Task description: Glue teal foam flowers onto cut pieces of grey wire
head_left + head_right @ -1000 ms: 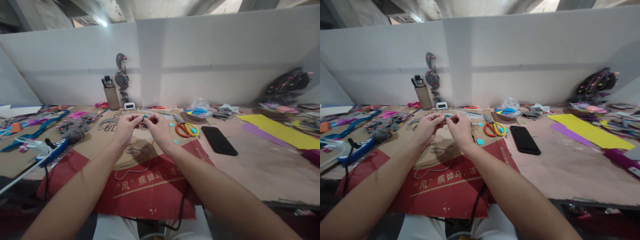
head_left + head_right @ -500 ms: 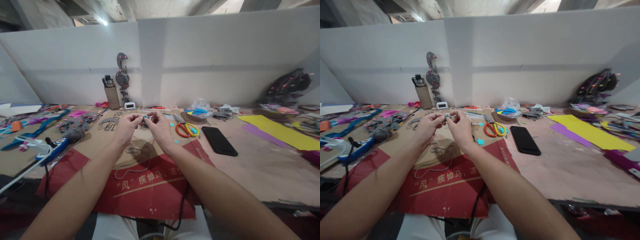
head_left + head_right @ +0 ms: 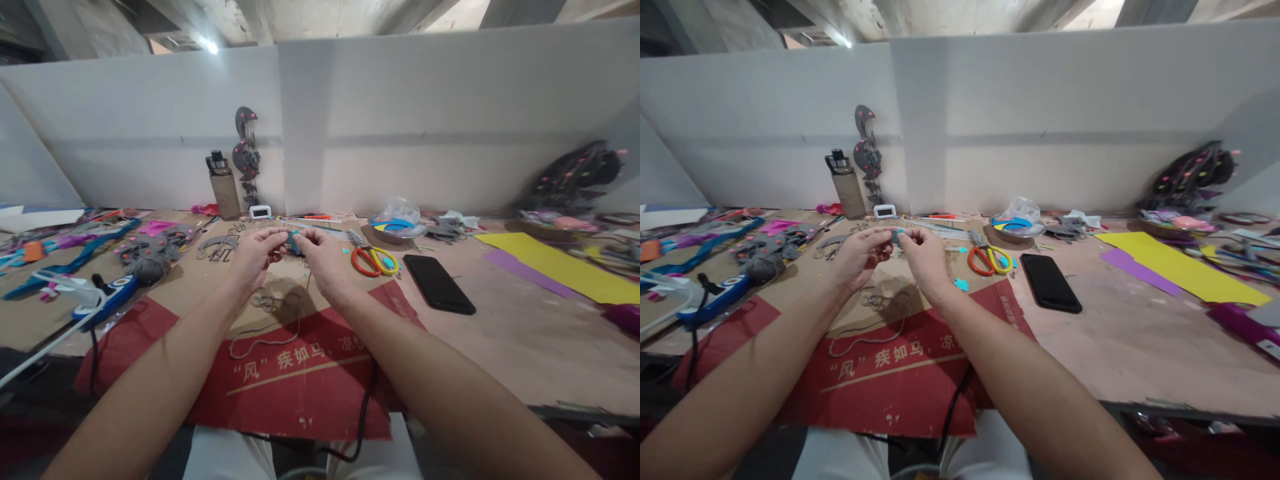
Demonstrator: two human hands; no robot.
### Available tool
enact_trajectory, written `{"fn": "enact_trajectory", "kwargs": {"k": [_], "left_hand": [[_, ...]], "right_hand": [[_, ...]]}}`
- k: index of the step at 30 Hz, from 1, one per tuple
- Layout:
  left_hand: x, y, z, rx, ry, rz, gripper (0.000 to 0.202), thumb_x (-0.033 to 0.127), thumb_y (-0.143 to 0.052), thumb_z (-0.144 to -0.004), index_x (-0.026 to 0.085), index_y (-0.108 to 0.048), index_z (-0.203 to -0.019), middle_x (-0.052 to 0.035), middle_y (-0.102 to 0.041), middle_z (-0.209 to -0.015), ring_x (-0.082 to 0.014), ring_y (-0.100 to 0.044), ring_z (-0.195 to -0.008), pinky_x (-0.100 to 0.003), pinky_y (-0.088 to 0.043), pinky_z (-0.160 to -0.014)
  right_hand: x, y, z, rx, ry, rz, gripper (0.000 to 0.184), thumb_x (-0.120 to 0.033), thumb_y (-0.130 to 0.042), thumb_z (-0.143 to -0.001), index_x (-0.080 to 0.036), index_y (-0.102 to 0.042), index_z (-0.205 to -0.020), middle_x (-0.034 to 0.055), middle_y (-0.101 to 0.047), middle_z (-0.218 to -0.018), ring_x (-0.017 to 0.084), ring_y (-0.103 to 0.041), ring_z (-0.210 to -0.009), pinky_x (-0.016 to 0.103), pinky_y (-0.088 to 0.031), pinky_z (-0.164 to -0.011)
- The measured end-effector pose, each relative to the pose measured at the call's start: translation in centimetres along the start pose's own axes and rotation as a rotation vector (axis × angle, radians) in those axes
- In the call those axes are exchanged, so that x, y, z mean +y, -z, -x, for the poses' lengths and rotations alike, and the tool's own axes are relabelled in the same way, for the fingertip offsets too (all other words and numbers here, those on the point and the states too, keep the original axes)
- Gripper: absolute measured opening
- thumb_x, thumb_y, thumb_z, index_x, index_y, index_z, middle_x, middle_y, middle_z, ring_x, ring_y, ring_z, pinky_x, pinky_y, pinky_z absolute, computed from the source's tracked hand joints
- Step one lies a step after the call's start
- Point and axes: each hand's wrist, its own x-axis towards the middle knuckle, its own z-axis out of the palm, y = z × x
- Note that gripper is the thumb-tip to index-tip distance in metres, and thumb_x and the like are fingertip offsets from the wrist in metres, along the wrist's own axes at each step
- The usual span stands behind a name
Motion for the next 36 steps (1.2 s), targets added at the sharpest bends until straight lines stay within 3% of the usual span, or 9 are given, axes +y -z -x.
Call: {"fn": "enact_trajectory", "kwargs": {"k": [8,14,19,24,28,31,36], "left_hand": [[-0.14,0.25,-0.19,-0.022,0.085,0.05,0.023,0.028,-0.079,-0.054,0.015,-0.066,-0.069,0.0017,-0.054,-0.063,-0.0058,-0.045,-0.053,-0.018,-0.035,-0.047],[0.02,0.04,0.0,0.034,-0.033,-0.024,0.02,0.028,-0.076,-0.056,0.016,-0.064,-0.066,0.0018,-0.055,-0.059,-0.0062,-0.046,-0.051,-0.019,-0.035,-0.047],[0.13,-0.07,0.21,0.058,-0.026,0.006,0.016,0.024,-0.073,-0.055,0.016,-0.061,-0.064,0.0034,-0.052,-0.054,-0.0063,-0.044,-0.046,-0.019,-0.032,-0.044],[-0.03,0.4,-0.02,-0.047,-0.005,0.014,0.018,0.027,-0.072,-0.061,0.015,-0.064,-0.071,0.0006,-0.057,-0.056,-0.0073,-0.05,-0.048,-0.019,-0.033,-0.044],[-0.11,0.45,-0.04,-0.035,-0.101,-0.112,0.024,0.029,-0.071,-0.064,0.013,-0.066,-0.081,-0.0026,-0.062,-0.06,-0.0108,-0.057,-0.05,-0.02,-0.037,-0.044],[0.05,0.38,0.19,-0.012,-0.208,-0.267,0.022,0.032,-0.07,-0.067,0.013,-0.065,-0.079,-0.0032,-0.063,-0.057,-0.0125,-0.058,-0.049,-0.022,-0.039,-0.043],[0.43,0.52,0.51,-0.019,-0.261,-0.382,0.019,0.032,-0.066,-0.072,0.014,-0.065,-0.075,-0.0038,-0.064,-0.057,-0.0119,-0.057,-0.046,-0.022,-0.041,-0.043]], "right_hand": [[-0.13,-0.25,0.46,-0.068,-0.034,-0.049,0.018,-0.035,-0.059,-0.072,-0.018,-0.053,-0.068,-0.0047,-0.048,-0.062,0.008,-0.037,-0.054,0.023,-0.032,-0.053],[-0.08,-0.32,0.53,-0.08,-0.025,-0.02,0.019,-0.036,-0.059,-0.073,-0.017,-0.055,-0.071,-0.0044,-0.049,-0.063,0.008,-0.038,-0.055,0.023,-0.034,-0.054],[0.04,-0.5,0.61,-0.074,0.031,0.02,0.019,-0.036,-0.059,-0.072,-0.017,-0.055,-0.07,-0.0031,-0.051,-0.064,0.01,-0.041,-0.059,0.024,-0.036,-0.057],[0.13,-0.25,0.51,-0.082,-0.017,-0.009,0.02,-0.037,-0.057,-0.073,-0.018,-0.054,-0.071,-0.0034,-0.049,-0.062,0.009,-0.039,-0.055,0.023,-0.034,-0.053],[0.07,0.06,0.49,-0.086,-0.032,-0.005,0.021,-0.038,-0.057,-0.073,-0.018,-0.053,-0.07,-0.0039,-0.049,-0.06,0.009,-0.038,-0.054,0.023,-0.033,-0.052],[0.05,0.05,0.56,-0.088,-0.019,0.013,0.02,-0.038,-0.058,-0.073,-0.018,-0.054,-0.069,-0.0047,-0.048,-0.059,0.009,-0.038,-0.054,0.024,-0.032,-0.053],[0.06,0.0,0.68,-0.07,0.037,0.091,0.018,-0.035,-0.058,-0.073,-0.017,-0.055,-0.07,-0.0027,-0.052,-0.064,0.01,-0.042,-0.059,0.025,-0.035,-0.057]]}}
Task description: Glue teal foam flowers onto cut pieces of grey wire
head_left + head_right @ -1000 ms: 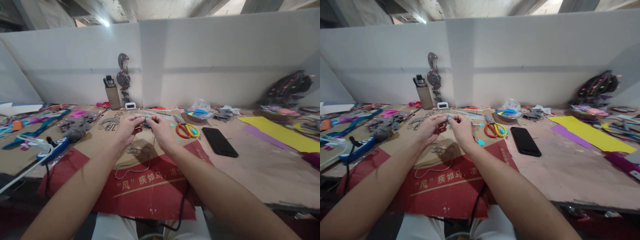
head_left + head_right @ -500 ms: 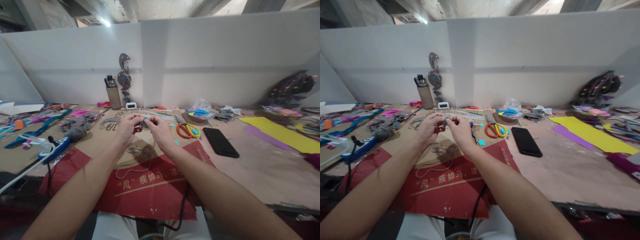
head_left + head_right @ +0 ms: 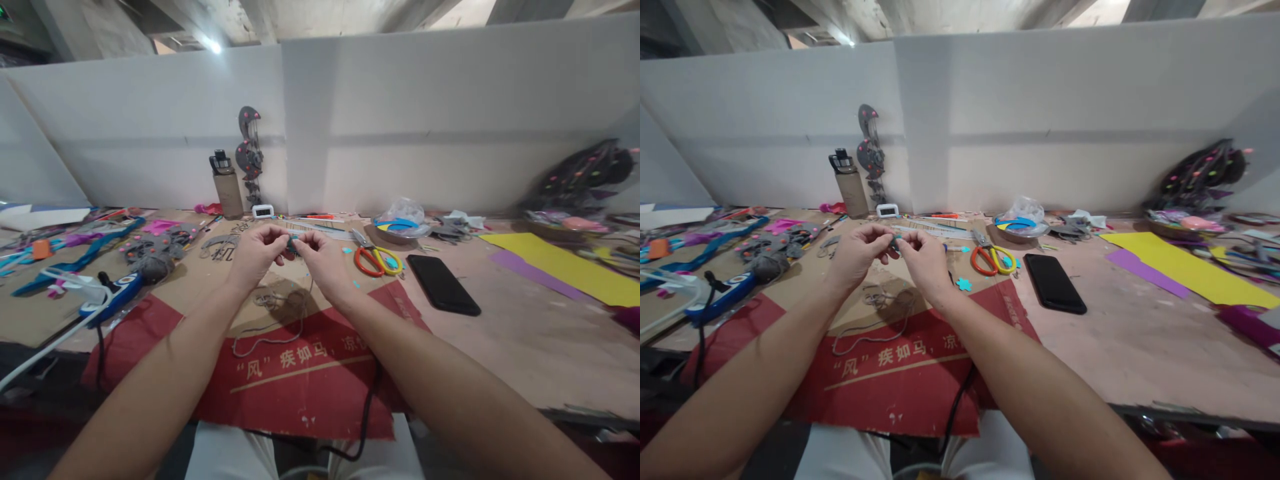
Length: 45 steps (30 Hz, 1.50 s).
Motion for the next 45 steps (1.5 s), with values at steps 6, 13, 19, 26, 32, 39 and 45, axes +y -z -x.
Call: {"fn": "enact_trajectory", "kwargs": {"k": [6,13,19,26,32,39,45], "left_hand": [[0.0,0.2,-0.1,0.0,0.04,0.06,0.015,0.028,-0.067,-0.069,0.014,-0.065,-0.072,-0.0028,-0.062,-0.056,-0.0121,-0.057,-0.049,-0.021,-0.04,-0.043],[0.0,0.2,-0.3,-0.03,0.221,0.264,0.013,0.025,-0.069,-0.063,0.014,-0.065,-0.067,-0.0003,-0.055,-0.048,-0.0079,-0.049,-0.042,-0.018,-0.028,-0.037],[0.0,0.1,-0.3,-0.084,0.306,0.37,0.022,0.028,-0.074,-0.061,0.013,-0.067,-0.075,-0.0006,-0.058,-0.056,-0.0069,-0.051,-0.046,-0.016,-0.031,-0.038],[-0.3,-0.1,-0.4,-0.039,0.323,0.37,0.024,0.028,-0.076,-0.058,0.014,-0.065,-0.073,0.0019,-0.055,-0.054,-0.006,-0.049,-0.046,-0.015,-0.029,-0.037],[0.2,-0.2,-0.3,0.018,0.317,0.355,0.018,0.024,-0.073,-0.056,0.013,-0.062,-0.067,0.0025,-0.054,-0.053,-0.0048,-0.045,-0.043,-0.015,-0.026,-0.036],[0.2,-0.1,-0.4,0.018,0.312,0.335,0.015,0.021,-0.068,-0.057,0.012,-0.059,-0.065,0.0025,-0.052,-0.052,-0.0039,-0.042,-0.04,-0.015,-0.019,-0.034],[-0.2,-0.2,-0.4,0.001,0.275,0.305,0.014,0.025,-0.065,-0.068,0.014,-0.055,-0.068,0.0053,-0.044,-0.044,-0.003,-0.033,-0.035,-0.016,-0.013,-0.033]], "right_hand": [[0.0,0.0,0.2,-0.005,0.057,0.064,0.02,-0.037,-0.058,-0.076,-0.017,-0.056,-0.073,-0.0026,-0.052,-0.064,0.01,-0.042,-0.058,0.025,-0.035,-0.057],[0.0,0.0,0.3,0.007,0.087,0.088,0.02,-0.037,-0.058,-0.075,-0.018,-0.056,-0.072,-0.0034,-0.05,-0.063,0.011,-0.041,-0.058,0.025,-0.034,-0.057],[-0.4,0.2,0.2,0.03,0.018,0.034,0.021,-0.038,-0.057,-0.074,-0.017,-0.055,-0.071,-0.0028,-0.05,-0.065,0.011,-0.041,-0.06,0.025,-0.034,-0.059],[-0.3,0.1,0.3,0.019,0.015,0.015,0.022,-0.039,-0.057,-0.073,-0.017,-0.054,-0.07,-0.0031,-0.049,-0.065,0.01,-0.04,-0.06,0.024,-0.033,-0.059],[0.4,-0.1,0.1,-0.018,0.084,0.06,0.023,-0.04,-0.057,-0.077,-0.017,-0.056,-0.076,-0.0027,-0.051,-0.067,0.01,-0.042,-0.061,0.024,-0.034,-0.059],[0.5,-0.2,0.4,-0.02,0.137,0.156,0.019,-0.037,-0.057,-0.078,-0.018,-0.055,-0.079,-0.003,-0.05,-0.065,0.011,-0.042,-0.06,0.025,-0.035,-0.059],[0.8,-0.1,0.2,0.019,0.151,0.128,0.021,-0.035,-0.057,-0.078,-0.019,-0.052,-0.09,-0.0031,-0.049,-0.07,0.011,-0.045,-0.063,0.025,-0.038,-0.061]]}}
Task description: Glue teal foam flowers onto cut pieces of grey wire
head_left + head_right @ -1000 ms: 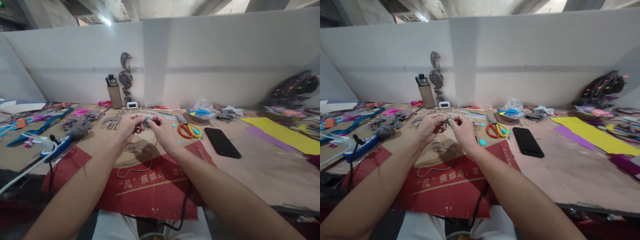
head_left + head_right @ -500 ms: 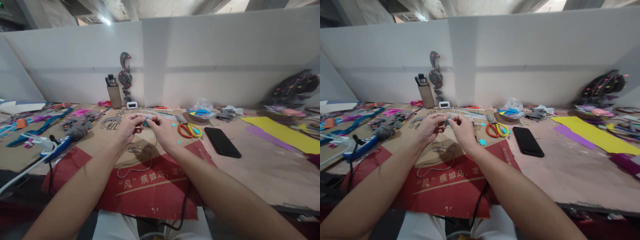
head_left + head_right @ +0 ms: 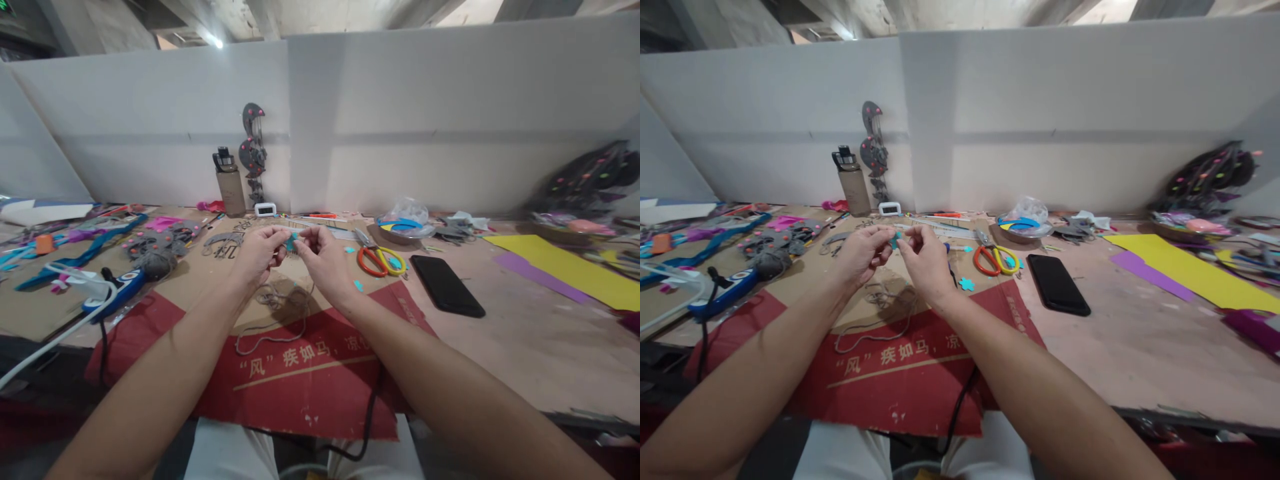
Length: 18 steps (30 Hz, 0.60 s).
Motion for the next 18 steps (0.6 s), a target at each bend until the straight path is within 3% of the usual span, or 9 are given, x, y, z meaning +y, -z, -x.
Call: {"fn": "enact_trajectory", "kwargs": {"k": [9,18], "left_hand": [[-0.2,0.0,0.0,0.029,-0.032,-0.12,0.016,0.028,-0.062,-0.073,0.014,-0.057,-0.072,0.0056,-0.043,-0.043,-0.0037,-0.031,-0.036,-0.017,-0.016,-0.036],[-0.2,0.2,0.2,0.057,-0.23,-0.522,0.02,0.034,-0.058,-0.075,0.015,-0.064,-0.079,0.0052,-0.047,-0.047,-0.0064,-0.038,-0.041,-0.02,-0.027,-0.042]], "right_hand": [[-0.5,0.3,0.2,0.042,0.073,0.093,0.013,-0.028,-0.056,-0.078,-0.02,-0.051,-0.087,-0.0008,-0.054,-0.073,0.012,-0.05,-0.065,0.026,-0.04,-0.063],[-0.7,1.1,-0.4,0.027,0.069,0.227,0.009,-0.026,-0.057,-0.078,-0.018,-0.06,-0.078,0.0031,-0.061,-0.075,0.015,-0.052,-0.07,0.027,-0.04,-0.063]]}}
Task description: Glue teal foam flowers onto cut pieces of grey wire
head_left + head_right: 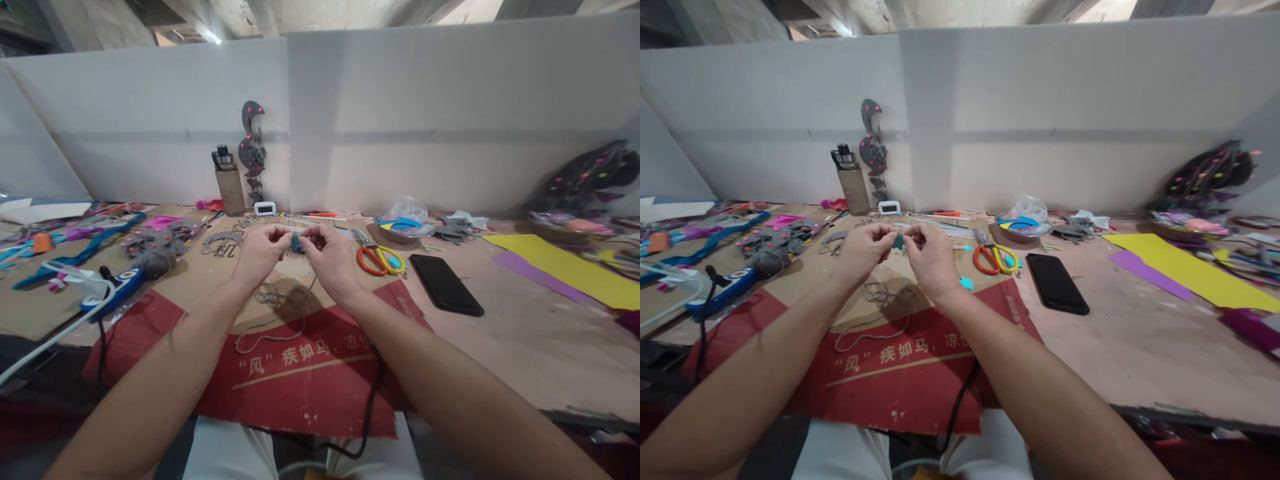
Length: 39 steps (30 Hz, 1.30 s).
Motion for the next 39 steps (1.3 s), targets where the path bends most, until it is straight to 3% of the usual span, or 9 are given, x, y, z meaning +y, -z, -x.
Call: {"fn": "enact_trajectory", "kwargs": {"k": [7,15,20,24,27,34,39], "left_hand": [[0.5,0.0,0.3,-0.026,-0.061,-0.078,0.018,0.03,-0.056,-0.075,0.015,-0.066,-0.077,0.0045,-0.048,-0.049,-0.0071,-0.039,-0.044,-0.02,-0.029,-0.044],[0.6,0.1,0.3,-0.031,-0.103,-0.104,0.015,0.028,-0.057,-0.074,0.016,-0.066,-0.074,0.003,-0.052,-0.052,-0.0071,-0.042,-0.046,-0.02,-0.031,-0.046],[0.4,0.4,0.0,-0.112,0.039,0.061,0.016,0.031,-0.06,-0.072,0.015,-0.062,-0.069,0.003,-0.05,-0.045,-0.0069,-0.04,-0.039,-0.02,-0.03,-0.04],[0.4,0.9,-0.6,-0.22,0.183,0.262,0.021,0.033,-0.06,-0.071,0.012,-0.062,-0.07,-0.0021,-0.057,-0.051,-0.0085,-0.049,-0.04,-0.02,-0.031,-0.037],[0.3,1.1,-0.7,-0.215,0.199,0.313,0.02,0.029,-0.063,-0.067,0.012,-0.063,-0.077,-0.0025,-0.06,-0.054,-0.0103,-0.055,-0.042,-0.019,-0.032,-0.037],[0.0,1.1,-0.4,-0.201,0.06,0.07,0.019,0.031,-0.064,-0.071,0.013,-0.064,-0.077,-0.0031,-0.061,-0.051,-0.0105,-0.054,-0.041,-0.019,-0.037,-0.038],[-0.2,1.1,-0.4,-0.201,0.058,0.01,0.016,0.03,-0.063,-0.072,0.015,-0.063,-0.07,0.0008,-0.056,-0.048,-0.0073,-0.049,-0.04,-0.017,-0.033,-0.039]], "right_hand": [[0.3,0.1,-0.2,-0.018,-0.018,0.012,0.013,-0.028,-0.056,-0.078,-0.018,-0.063,-0.081,0.0042,-0.062,-0.077,0.015,-0.051,-0.071,0.028,-0.039,-0.062],[0.0,0.3,-0.3,-0.063,-0.011,0.09,0.011,-0.026,-0.053,-0.076,-0.018,-0.059,-0.072,0.0018,-0.057,-0.069,0.014,-0.048,-0.066,0.027,-0.035,-0.06],[-0.3,0.5,-0.3,-0.119,-0.015,0.114,0.009,-0.024,-0.053,-0.074,-0.018,-0.055,-0.068,-0.0013,-0.053,-0.063,0.012,-0.045,-0.06,0.026,-0.033,-0.058],[-0.2,0.4,-0.4,-0.165,-0.084,0.041,0.011,-0.025,-0.051,-0.072,-0.019,-0.052,-0.063,-0.0034,-0.048,-0.057,0.01,-0.04,-0.055,0.025,-0.031,-0.055],[0.1,0.4,-0.6,-0.194,-0.145,-0.038,0.013,-0.028,-0.051,-0.072,-0.019,-0.051,-0.062,-0.0044,-0.045,-0.055,0.01,-0.038,-0.052,0.024,-0.03,-0.052],[0.7,0.2,-0.6,-0.2,-0.221,-0.07,0.015,-0.032,-0.052,-0.069,-0.018,-0.051,-0.062,-0.0047,-0.045,-0.055,0.009,-0.036,-0.05,0.023,-0.028,-0.05],[0.8,-0.1,-0.4,-0.233,-0.229,-0.09,0.017,-0.034,-0.053,-0.07,-0.019,-0.051,-0.061,-0.0049,-0.045,-0.055,0.009,-0.036,-0.051,0.023,-0.028,-0.049]]}}
